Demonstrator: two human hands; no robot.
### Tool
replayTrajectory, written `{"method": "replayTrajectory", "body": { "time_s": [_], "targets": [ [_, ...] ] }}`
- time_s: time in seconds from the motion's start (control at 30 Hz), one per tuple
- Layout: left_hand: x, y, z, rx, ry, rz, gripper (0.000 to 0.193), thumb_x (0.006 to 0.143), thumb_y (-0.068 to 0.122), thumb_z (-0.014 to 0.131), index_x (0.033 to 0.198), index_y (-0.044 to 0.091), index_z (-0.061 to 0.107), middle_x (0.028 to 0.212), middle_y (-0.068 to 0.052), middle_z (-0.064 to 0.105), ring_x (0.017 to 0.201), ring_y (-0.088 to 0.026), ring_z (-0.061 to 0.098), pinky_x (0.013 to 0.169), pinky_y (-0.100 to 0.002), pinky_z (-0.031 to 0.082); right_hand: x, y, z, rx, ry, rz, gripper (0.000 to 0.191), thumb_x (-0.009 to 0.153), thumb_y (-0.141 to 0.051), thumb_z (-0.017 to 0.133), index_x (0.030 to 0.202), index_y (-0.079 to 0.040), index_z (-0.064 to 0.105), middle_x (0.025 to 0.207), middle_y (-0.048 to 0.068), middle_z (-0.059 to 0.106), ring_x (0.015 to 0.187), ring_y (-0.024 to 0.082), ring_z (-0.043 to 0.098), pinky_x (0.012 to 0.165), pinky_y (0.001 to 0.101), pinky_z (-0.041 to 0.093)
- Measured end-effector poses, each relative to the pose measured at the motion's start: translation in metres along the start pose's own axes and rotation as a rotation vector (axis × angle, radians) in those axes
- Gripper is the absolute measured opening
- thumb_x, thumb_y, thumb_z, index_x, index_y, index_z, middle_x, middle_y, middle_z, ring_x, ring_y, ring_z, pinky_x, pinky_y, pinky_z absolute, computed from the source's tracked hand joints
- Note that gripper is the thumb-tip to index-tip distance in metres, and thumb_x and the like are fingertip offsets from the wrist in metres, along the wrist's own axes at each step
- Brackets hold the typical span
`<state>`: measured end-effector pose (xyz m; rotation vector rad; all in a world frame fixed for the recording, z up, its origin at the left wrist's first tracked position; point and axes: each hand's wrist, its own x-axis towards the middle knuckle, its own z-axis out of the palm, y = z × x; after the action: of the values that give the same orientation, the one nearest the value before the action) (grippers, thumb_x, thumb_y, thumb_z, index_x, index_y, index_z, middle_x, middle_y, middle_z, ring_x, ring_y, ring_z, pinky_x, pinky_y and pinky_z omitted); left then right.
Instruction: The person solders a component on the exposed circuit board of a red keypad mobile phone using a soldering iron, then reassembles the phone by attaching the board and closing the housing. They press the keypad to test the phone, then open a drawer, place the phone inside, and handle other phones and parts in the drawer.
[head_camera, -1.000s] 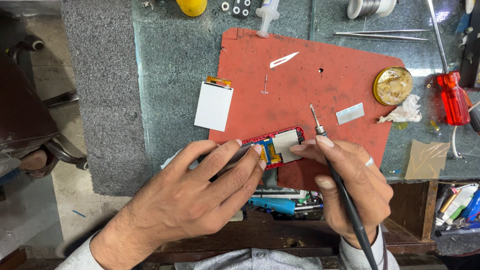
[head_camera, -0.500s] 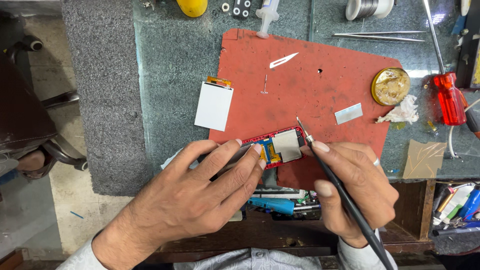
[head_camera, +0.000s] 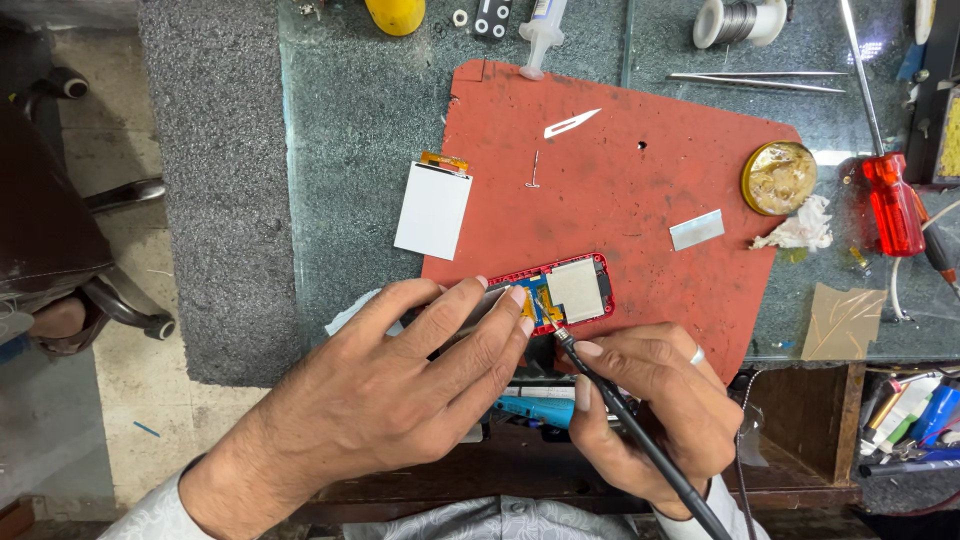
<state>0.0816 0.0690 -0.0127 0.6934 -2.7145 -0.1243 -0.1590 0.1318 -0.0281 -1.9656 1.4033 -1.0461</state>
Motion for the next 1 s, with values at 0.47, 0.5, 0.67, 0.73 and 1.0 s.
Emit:
{"method": "replayTrajectory", "body": {
  "time_s": [0.47,0.5,0.67,0.73,1.0],
  "targets": [
    [0.0017,0.0008,-0.0023,0.006,-0.013,0.018,0.032,0.096,0.020,0.063,0.119,0.000,0.071,0.131,-0.012,0.066,0.119,-0.026,0.060,0.093,-0.038,0.052,0.0031,-0.0061,0.0011,-0.055,0.005,0.022,0.029,0.080,0.011,0.074,0.108,0.007,0.067,0.096,0.016,0.074,0.085,0.023,0.074,0.076,0.0313,0.058],
    [0.0015,0.0010,-0.0023,0.003,-0.016,0.019,0.032,0.096,0.020,0.063,0.119,0.000,0.071,0.131,-0.012,0.066,0.120,-0.026,0.060,0.093,-0.038,0.052,0.0030,-0.0064,0.0012,-0.055,0.005,0.023,0.029,0.080,0.011,0.074,0.108,0.007,0.067,0.097,0.016,0.074,0.086,0.023,0.074,0.076,0.0313,0.059],
    [0.0015,0.0008,-0.0001,-0.013,-0.013,0.023,0.031,0.096,0.020,0.063,0.118,0.000,0.072,0.132,-0.013,0.066,0.121,-0.027,0.059,0.092,-0.039,0.052,0.0030,-0.0063,0.0011,-0.062,-0.003,0.031,0.029,0.081,0.011,0.074,0.108,0.007,0.067,0.098,0.017,0.074,0.089,0.024,0.075,0.078,0.0317,0.060],
    [0.0016,0.0013,0.0005,-0.029,-0.015,0.018,0.032,0.095,0.021,0.063,0.118,0.000,0.072,0.131,-0.013,0.066,0.121,-0.027,0.059,0.092,-0.039,0.052,0.0028,-0.0064,0.0015,-0.060,0.000,0.046,0.029,0.080,0.011,0.074,0.108,0.007,0.068,0.098,0.017,0.074,0.088,0.024,0.075,0.078,0.0316,0.060],
    [0.0020,0.0014,-0.0007,-0.007,-0.018,0.022,0.032,0.096,0.020,0.063,0.118,0.000,0.072,0.131,-0.013,0.066,0.121,-0.028,0.059,0.094,-0.040,0.052,0.0011,-0.0049,0.0042,-0.067,0.023,0.044,0.029,0.080,0.009,0.074,0.108,0.007,0.069,0.096,0.017,0.074,0.086,0.023,0.074,0.077,0.0315,0.060]
  ]
}}
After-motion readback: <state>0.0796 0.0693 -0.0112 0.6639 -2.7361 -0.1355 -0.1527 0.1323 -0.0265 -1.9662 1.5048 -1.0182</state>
